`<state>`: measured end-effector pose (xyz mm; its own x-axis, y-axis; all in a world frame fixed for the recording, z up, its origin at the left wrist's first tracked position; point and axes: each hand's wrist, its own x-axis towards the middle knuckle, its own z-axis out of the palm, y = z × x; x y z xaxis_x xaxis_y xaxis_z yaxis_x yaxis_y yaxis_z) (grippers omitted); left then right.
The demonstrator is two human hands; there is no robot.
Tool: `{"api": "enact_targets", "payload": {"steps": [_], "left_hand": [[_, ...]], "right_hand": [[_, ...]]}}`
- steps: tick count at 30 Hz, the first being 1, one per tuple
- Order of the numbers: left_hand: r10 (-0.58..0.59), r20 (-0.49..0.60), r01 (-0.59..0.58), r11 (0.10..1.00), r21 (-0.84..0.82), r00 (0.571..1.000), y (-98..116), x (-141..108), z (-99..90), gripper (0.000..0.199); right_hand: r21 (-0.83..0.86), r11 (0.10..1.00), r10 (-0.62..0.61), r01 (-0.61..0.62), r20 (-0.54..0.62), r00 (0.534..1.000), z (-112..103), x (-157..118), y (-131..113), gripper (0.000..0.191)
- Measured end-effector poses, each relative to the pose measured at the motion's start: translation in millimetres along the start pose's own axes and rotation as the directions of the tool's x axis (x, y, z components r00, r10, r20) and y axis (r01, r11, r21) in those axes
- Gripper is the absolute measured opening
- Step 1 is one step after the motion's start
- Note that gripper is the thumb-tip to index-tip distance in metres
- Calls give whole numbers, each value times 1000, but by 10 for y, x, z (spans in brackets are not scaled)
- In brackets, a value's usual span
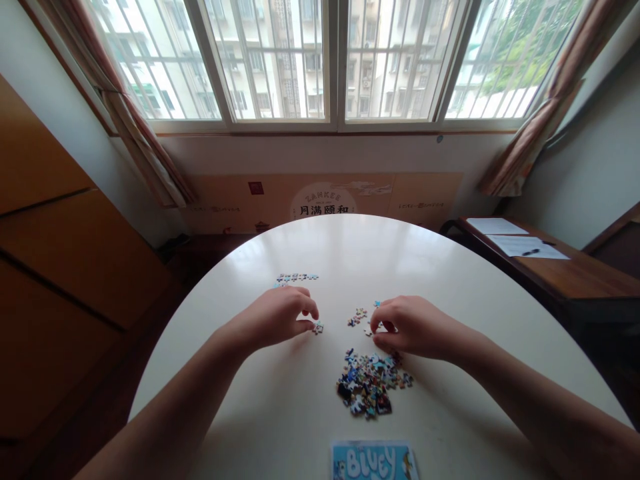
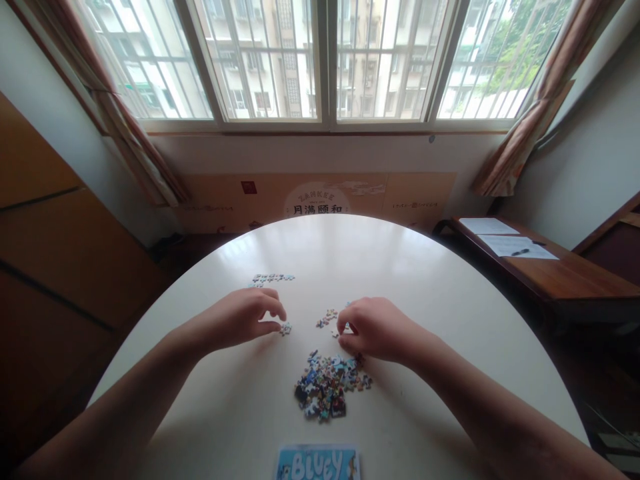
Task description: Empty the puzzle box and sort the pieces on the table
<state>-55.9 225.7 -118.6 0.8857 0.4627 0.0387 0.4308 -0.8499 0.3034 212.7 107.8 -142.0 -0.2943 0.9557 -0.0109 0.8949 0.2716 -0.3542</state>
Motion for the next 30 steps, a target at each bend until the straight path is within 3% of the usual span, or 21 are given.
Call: {"api": "enact_targets", "payload": {"steps": [8, 12, 15, 22, 30], "left_hand": [[10, 61, -9, 1000, -24, 998, 41, 32, 30, 15], [-41, 38, 42, 999, -23, 998, 37, 56, 67, 16], [-122, 0, 122, 992, 16, 993, 47, 95, 122, 18], [-243, -183, 264, 959, 101, 953, -123, 150, 272, 21], [-331, -287, 380, 916, 131, 899, -245, 225, 306, 22]], "right_hand": [[-66, 997, -28, 25, -47, 998, 13, 23, 48, 20], [-91, 994, 47, -61, -146, 988, -25, 9, 112, 24], [-105, 983, 121, -153, -261, 958, -73, -5, 178, 30], [-13, 990, 122, -142, -436, 892, -27, 34, 346, 28], [129, 983, 183, -132, -601, 778, 179, 122, 604, 29]]}}
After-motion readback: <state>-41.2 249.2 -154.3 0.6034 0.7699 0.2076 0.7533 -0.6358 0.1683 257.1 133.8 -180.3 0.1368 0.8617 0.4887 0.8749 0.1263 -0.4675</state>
